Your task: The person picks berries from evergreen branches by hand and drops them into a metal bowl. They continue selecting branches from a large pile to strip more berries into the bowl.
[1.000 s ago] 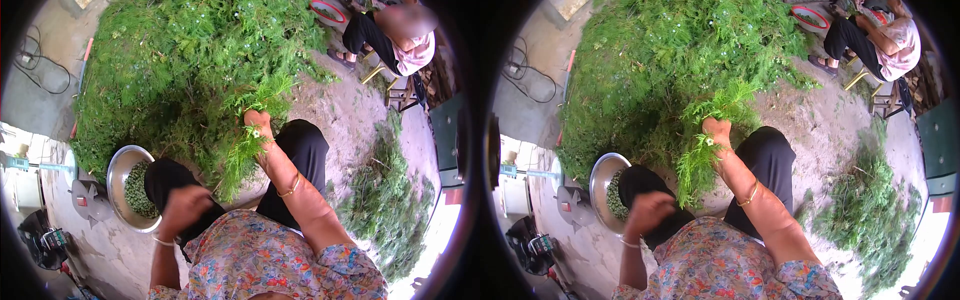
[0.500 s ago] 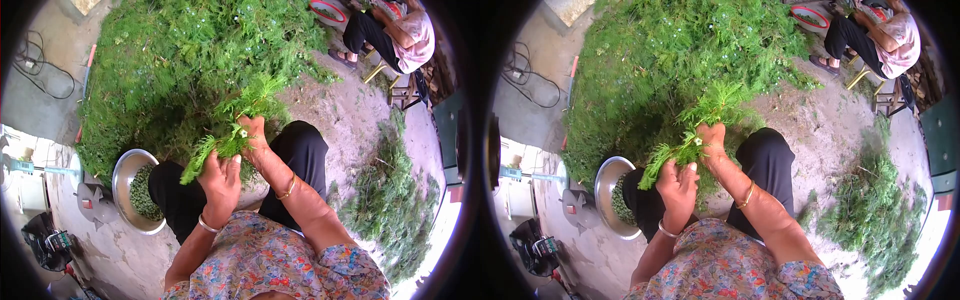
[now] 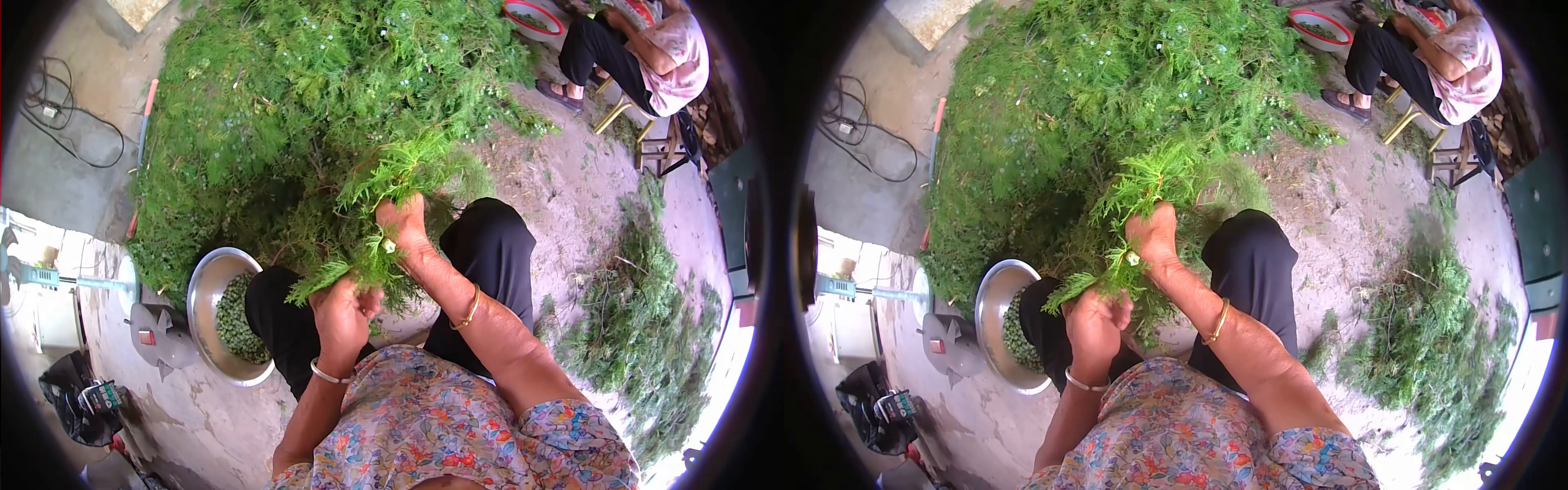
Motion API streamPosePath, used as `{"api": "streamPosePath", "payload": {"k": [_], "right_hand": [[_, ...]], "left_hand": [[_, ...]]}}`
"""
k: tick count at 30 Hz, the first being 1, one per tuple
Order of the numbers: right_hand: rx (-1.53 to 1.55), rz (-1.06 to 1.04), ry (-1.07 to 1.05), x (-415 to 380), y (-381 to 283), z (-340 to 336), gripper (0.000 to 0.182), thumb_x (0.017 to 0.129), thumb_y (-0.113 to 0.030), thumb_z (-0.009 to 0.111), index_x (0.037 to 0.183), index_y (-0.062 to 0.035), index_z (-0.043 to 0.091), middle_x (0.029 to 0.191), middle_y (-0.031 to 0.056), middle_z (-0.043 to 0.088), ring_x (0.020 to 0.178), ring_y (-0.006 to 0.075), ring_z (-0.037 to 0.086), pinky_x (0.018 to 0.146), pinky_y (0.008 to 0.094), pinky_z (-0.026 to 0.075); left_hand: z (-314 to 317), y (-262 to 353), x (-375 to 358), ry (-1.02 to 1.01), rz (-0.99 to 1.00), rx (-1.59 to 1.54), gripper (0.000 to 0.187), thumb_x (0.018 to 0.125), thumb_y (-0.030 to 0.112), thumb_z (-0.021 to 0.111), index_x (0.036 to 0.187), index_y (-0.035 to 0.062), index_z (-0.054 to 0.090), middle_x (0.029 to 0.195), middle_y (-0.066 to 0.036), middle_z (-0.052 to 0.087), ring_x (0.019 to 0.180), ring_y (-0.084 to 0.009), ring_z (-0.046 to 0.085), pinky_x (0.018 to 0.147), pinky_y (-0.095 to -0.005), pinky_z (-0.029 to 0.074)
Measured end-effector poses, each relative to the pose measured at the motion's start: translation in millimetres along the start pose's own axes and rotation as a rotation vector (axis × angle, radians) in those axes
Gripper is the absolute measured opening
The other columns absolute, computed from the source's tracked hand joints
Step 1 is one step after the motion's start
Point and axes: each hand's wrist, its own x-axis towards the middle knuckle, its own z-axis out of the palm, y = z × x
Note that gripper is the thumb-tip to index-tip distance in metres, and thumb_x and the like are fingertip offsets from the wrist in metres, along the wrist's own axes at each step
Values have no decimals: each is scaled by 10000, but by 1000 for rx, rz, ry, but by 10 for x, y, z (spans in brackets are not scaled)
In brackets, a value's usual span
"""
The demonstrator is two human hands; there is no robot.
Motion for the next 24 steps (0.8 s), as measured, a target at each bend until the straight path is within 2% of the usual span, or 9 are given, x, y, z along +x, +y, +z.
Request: {"api": "streamPosePath", "payload": {"k": [2, 3, 4, 12, 14, 16, 18, 21, 24], "right_hand": [[422, 145, -6, 56, -109, -91, 28, 704, 29, 575, 728, 14, 574, 653, -2, 536, 644, 76, 474, 520, 287, 396], [-414, -153, -198, 76, -147, -164, 44, 704, 32, 586, 704, -7, 564, 640, -21, 517, 626, 64, 461, 501, 276, 382], [-414, -154, -199, 62, -124, -139, 44, 704, 32, 586, 704, -7, 564, 640, -21, 517, 626, 64, 461, 501, 276, 382], [-418, -359, -631, 184, -227, -272, 151, 817, -200, 548, 705, -118, 609, 628, -53, 483, 646, 112, 482, 510, 282, 343], [-481, -397, -736, 293, -293, -386, 182, 833, -245, 541, 709, -138, 621, 628, -58, 477, 654, 124, 488, 515, 286, 339], [-720, -256, -945, 415, -358, -470, 154, 821, -225, 547, 729, -137, 635, 636, -52, 486, 605, 145, 480, 483, 302, 304], [-745, -205, -950, 417, -423, -463, 86, 740, -216, 600, 721, -133, 615, 670, 18, 503, 662, 197, 544, 522, 373, 332], [1062, 852, -141, 205, -271, -206, 61, 749, -39, 565, 700, -4, 564, 644, 20, 504, 626, 113, 518, 507, 332, 399], [1269, 986, 106, 87, -88, 192, 354, 796, -446, 455, 619, -141, 487, 613, 7, 420, 575, 165, 412, 484, 332, 311]], "left_hand": [[-46, 2, -76, -66, 127, 258, 205, 930, 81, 433, 840, -6, 595, 658, -71, 604, 498, -119, 526, 443, -227, 402], [-81, 4, -98, -112, 237, 550, 210, 938, 80, 426, 843, -1, 595, 659, -51, 601, 502, -106, 519, 452, -224, 405], [-109, 2, -122, -158, 345, 843, 216, 946, 79, 419, 847, 5, 596, 660, -31, 599, 506, -92, 511, 460, -220, 409], [-37, 98, -148, -16, 72, 199, 60, 845, 45, 586, 836, -5, 618, 685, -47, 611, 574, -125, 570, 508, -254, 436], [-3, 316, -160, -338, 631, 787, 51, 820, 48, 626, 820, -1, 641, 705, -67, 619, 599, -142, 591, 529, -272, 457], [-6, 305, -270, -425, 645, 832, 49, 805, 35, 635, 828, -5, 652, 718, -86, 623, 606, -136, 602, 539, -277, 469], [68, 395, -405, -358, 297, 569, 97, 806, 30, 575, 831, -34, 643, 683, -93, 625, 521, -155, 575, 480, -254, 462], [-15, 565, -345, -278, 153, 9, 230, 800, 33, 540, 986, -87, 605, 777, -185, 622, 541, -161, 550, 446, -237, 439], [80, 795, -405, -212, 57, -222, 295, 782, 42, 564, 1048, -83, 591, 782, -207, 610, 528, -142, 509, 414, -204, 363]]}}
